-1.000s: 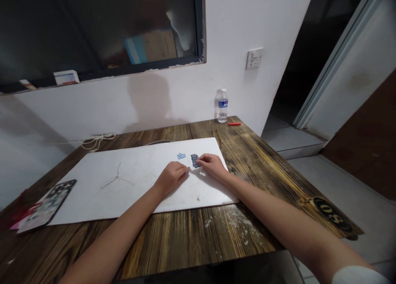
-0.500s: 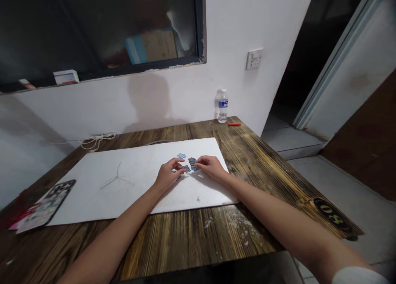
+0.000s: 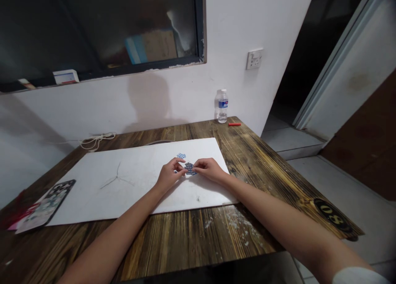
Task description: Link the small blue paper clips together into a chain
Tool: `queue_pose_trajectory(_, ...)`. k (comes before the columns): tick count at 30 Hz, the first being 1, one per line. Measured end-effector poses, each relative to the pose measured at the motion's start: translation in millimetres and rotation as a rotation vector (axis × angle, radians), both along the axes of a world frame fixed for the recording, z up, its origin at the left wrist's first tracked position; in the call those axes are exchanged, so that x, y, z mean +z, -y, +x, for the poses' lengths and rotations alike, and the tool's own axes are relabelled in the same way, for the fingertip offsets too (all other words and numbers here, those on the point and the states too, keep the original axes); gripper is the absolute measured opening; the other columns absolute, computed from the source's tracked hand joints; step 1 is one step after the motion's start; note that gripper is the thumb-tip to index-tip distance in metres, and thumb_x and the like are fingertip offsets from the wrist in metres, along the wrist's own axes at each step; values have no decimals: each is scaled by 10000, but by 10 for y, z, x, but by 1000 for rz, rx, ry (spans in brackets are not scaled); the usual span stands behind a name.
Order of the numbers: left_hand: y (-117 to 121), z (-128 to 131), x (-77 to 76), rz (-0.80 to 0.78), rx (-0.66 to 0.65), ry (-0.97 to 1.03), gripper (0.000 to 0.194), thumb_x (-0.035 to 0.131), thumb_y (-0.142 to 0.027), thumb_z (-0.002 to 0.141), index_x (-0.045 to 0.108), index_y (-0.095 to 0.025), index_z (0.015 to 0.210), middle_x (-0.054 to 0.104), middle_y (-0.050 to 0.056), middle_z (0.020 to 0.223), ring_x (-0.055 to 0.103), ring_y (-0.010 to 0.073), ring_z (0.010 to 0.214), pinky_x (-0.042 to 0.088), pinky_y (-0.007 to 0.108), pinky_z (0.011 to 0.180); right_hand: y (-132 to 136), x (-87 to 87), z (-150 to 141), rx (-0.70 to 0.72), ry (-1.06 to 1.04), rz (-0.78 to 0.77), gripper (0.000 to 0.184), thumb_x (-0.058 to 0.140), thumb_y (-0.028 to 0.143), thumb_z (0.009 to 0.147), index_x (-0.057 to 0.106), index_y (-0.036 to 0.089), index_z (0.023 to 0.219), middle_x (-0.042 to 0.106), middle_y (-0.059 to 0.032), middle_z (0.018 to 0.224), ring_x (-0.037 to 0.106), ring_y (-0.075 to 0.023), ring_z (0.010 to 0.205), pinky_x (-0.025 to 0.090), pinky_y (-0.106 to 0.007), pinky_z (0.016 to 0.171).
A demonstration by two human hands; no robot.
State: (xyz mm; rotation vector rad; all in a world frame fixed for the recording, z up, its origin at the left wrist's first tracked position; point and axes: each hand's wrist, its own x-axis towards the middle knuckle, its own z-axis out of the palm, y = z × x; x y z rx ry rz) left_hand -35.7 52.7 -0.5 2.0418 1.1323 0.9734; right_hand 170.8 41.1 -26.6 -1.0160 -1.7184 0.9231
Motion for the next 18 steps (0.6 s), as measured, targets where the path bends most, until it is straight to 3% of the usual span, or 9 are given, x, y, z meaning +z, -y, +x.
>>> queue_pose_trajectory(10,48,36,-17,13,-10,-53,327,679,-314,746,567,-199,1032,663,-29,651,648,149,612,471,249,606,-25,-62,-1,81,15,19,210,664,363,769,713,161,796,621,9,643,460,-100,579,335,-221,553)
queue_pose_trajectory(14,76,35,11,90,-27,-110,313,681,-334,766,575,-207,1031,654,-37,659,632,138,608,458,237,596,-9,-39,0,65,31,30,204,652,359,777,706,162,778,586,24,604,439,-94,561,321,-220,541)
queue_pose_trajectory(18,39,-11,18,249,6,-221,299,636,-385,823,583,-212,1060,679,-6,770,640,160,709,475,272,671,-9,-7,10,-42,1,30,216,646,372,772,689,162,746,585,23,600,451,-97,557,326,-223,536)
